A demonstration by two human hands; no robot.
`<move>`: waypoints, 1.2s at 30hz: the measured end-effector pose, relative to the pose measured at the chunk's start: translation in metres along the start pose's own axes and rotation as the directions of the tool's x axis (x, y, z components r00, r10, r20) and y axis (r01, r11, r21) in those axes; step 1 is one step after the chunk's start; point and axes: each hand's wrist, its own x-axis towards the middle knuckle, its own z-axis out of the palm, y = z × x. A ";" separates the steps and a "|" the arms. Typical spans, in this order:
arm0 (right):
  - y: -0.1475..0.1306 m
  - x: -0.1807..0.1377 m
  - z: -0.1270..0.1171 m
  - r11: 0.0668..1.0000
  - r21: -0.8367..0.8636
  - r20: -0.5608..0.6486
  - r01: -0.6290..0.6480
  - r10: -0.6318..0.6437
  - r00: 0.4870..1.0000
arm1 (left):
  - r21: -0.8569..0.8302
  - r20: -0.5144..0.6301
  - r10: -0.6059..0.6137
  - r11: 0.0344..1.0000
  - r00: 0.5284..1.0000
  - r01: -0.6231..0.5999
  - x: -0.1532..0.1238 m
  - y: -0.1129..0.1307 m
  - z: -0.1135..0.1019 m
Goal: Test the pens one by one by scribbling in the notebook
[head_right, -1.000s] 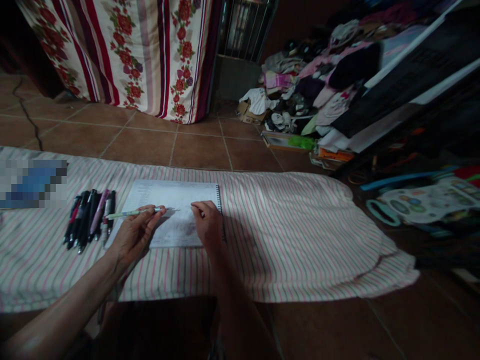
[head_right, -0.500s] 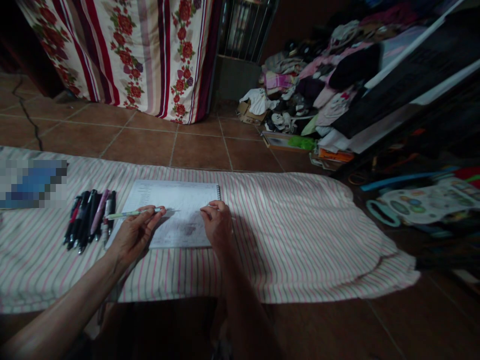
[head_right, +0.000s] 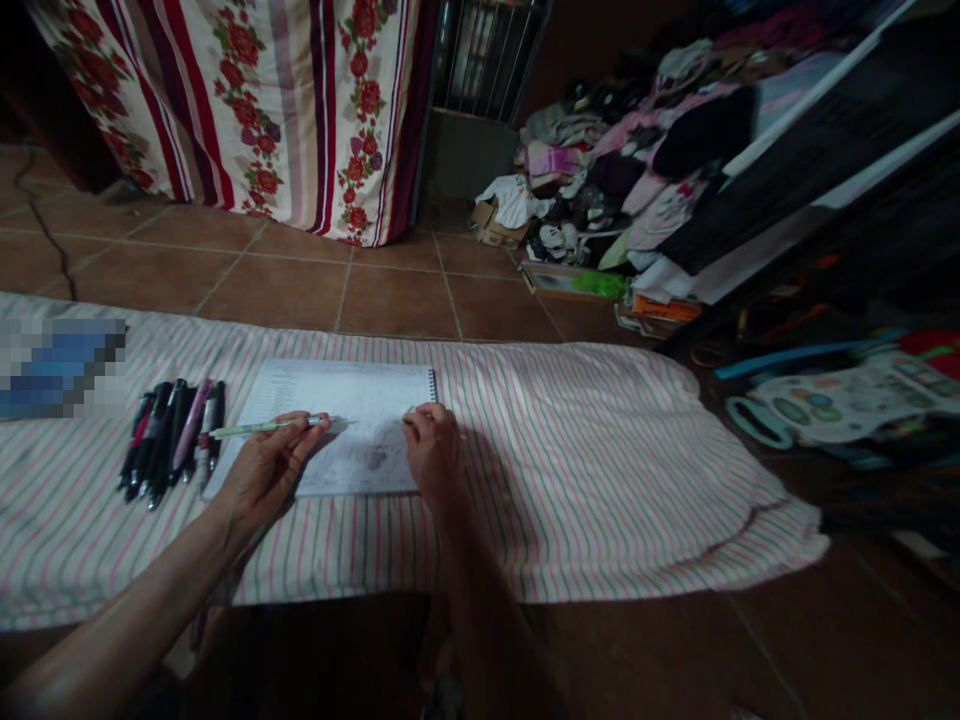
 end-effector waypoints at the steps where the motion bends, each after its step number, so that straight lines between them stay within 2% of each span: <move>1: 0.000 0.000 0.000 1.000 -0.002 0.001 0.002 -0.002 1.000 | -0.002 0.000 0.001 1.000 1.000 -0.001 0.000 0.000 0.000; 8: -0.001 -0.001 -0.001 1.000 -0.009 -0.009 0.007 -0.007 1.000 | -0.008 0.007 -0.002 1.000 1.000 0.002 0.001 0.000 -0.001; 12: -0.006 0.001 -0.003 0.999 0.032 -0.072 0.015 -0.012 0.997 | -0.014 0.014 -0.004 1.000 1.000 0.004 0.002 0.000 -0.002; 16: -0.017 0.002 -0.003 0.985 0.172 -0.102 0.015 0.002 0.995 | -0.023 0.038 0.006 1.000 0.999 -0.005 0.001 -0.002 -0.002; 20: -0.029 0.001 0.001 0.940 0.339 -0.070 0.046 -0.023 0.997 | -0.035 0.042 -0.006 0.999 0.999 0.007 -0.001 -0.002 0.000; 24: -0.036 -0.002 0.005 0.904 0.421 -0.014 0.073 -0.075 0.997 | -0.066 0.058 -0.029 0.997 0.998 0.033 -0.002 -0.002 0.001; 30: -0.045 -0.005 0.005 0.895 0.428 0.061 0.124 -0.165 0.984 | -0.051 0.068 -0.048 0.997 0.997 0.051 -0.001 -0.004 0.002; 36: -0.053 -0.004 0.006 0.910 0.380 0.023 0.166 -0.189 0.982 | -0.043 0.104 -0.050 0.998 0.993 0.055 0.000 -0.009 -0.001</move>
